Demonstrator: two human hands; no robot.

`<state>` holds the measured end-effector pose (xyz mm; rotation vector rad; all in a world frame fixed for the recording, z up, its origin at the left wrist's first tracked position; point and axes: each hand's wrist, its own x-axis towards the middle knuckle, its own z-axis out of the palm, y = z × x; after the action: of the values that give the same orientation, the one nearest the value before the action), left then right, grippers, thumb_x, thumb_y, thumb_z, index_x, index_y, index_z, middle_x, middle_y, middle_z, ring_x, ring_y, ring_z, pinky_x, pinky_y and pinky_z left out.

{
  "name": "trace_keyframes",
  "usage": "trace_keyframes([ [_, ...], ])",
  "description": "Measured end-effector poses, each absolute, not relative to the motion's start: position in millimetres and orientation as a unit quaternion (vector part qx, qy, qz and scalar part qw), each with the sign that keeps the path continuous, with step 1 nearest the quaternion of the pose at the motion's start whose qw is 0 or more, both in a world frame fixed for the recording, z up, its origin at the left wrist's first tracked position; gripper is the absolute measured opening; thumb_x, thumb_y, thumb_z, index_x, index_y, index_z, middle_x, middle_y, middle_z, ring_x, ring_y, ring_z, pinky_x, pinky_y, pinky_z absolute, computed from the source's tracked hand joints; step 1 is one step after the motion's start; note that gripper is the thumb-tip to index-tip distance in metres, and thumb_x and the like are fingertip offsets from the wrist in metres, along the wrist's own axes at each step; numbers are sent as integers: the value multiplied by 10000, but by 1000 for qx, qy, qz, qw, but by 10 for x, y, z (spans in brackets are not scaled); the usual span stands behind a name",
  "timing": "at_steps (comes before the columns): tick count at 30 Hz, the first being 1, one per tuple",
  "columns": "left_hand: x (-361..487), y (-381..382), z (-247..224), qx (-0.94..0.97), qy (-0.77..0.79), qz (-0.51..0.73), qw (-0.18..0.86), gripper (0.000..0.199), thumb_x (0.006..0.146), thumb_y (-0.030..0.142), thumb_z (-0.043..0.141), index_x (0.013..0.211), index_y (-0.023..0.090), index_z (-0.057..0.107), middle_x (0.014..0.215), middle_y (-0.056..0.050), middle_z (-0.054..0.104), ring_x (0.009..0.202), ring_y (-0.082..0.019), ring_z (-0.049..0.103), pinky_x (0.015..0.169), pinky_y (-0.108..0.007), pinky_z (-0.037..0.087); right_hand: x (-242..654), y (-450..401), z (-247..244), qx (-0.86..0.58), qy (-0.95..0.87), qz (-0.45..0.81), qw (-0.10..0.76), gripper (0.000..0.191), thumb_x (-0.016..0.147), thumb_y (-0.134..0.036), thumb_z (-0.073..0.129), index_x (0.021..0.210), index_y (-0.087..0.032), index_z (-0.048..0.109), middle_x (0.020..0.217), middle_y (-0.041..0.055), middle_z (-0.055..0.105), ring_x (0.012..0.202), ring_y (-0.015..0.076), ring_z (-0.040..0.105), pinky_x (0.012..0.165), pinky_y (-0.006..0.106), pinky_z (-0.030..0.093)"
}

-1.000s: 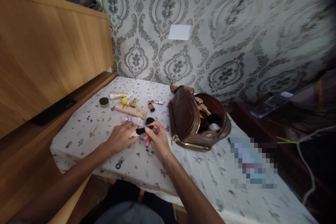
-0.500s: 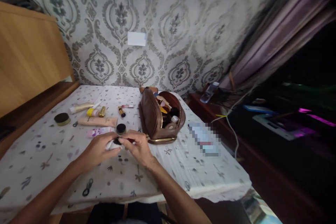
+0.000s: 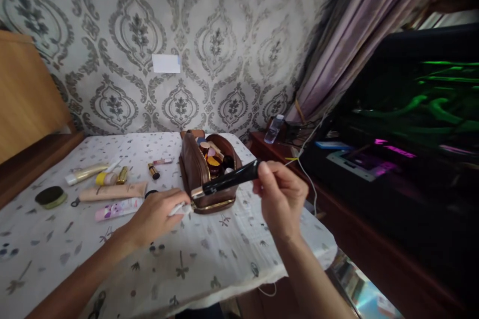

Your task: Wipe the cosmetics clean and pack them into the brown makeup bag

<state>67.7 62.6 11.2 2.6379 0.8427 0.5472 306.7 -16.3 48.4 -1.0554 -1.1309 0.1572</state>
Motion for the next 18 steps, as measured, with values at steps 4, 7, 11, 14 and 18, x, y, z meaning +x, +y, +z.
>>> trace_keyframes([
  [4, 1081, 715, 411, 944, 303, 132, 8, 492, 849, 76, 495, 1290, 266, 603, 1046, -64, 699, 894, -244, 685, 713, -308, 494, 3298, -125, 694, -515, -495, -36, 700, 355, 900, -418, 653, 643, -178, 602, 478, -51, 492, 434, 76, 413, 437, 208, 314],
  [7, 1273, 800, 548, 945, 313, 59, -80, 594, 855, 52, 466, 1410, 257, 521, 1005, -95, 700, 781, -248, 684, 691, -337, 491, 3368, -40, 767, -521, -531, -73, 664, 341, 910, -402, 626, 654, -177, 611, 489, -47, 498, 446, 80, 425, 463, 215, 339],
  [11, 1275, 887, 501, 944, 313, 33, -98, 648, 839, 23, 451, 1447, 245, 479, 1012, -101, 704, 798, -262, 684, 681, -338, 489, 3412, 136, 744, -517, -588, -69, 618, 328, 929, -389, 583, 680, -177, 612, 554, -28, 526, 515, 98, 464, 511, 227, 373],
  [14, 1162, 930, 335, 943, 310, 83, -85, 635, 843, 37, 430, 1434, 264, 477, 1072, -81, 700, 823, -245, 681, 648, -308, 484, 3422, 280, 698, -511, -624, -68, 588, 314, 946, -349, 555, 692, -173, 609, 607, -14, 547, 568, 104, 478, 559, 232, 384],
  [18, 1042, 987, 99, 948, 256, 172, -84, 633, 842, 50, 402, 1445, 242, 425, 1046, -67, 681, 811, -215, 668, 595, -267, 465, 3414, 463, 649, -488, -680, -65, 543, 310, 964, -279, 528, 682, -165, 587, 627, -18, 534, 591, 95, 454, 602, 228, 357],
])
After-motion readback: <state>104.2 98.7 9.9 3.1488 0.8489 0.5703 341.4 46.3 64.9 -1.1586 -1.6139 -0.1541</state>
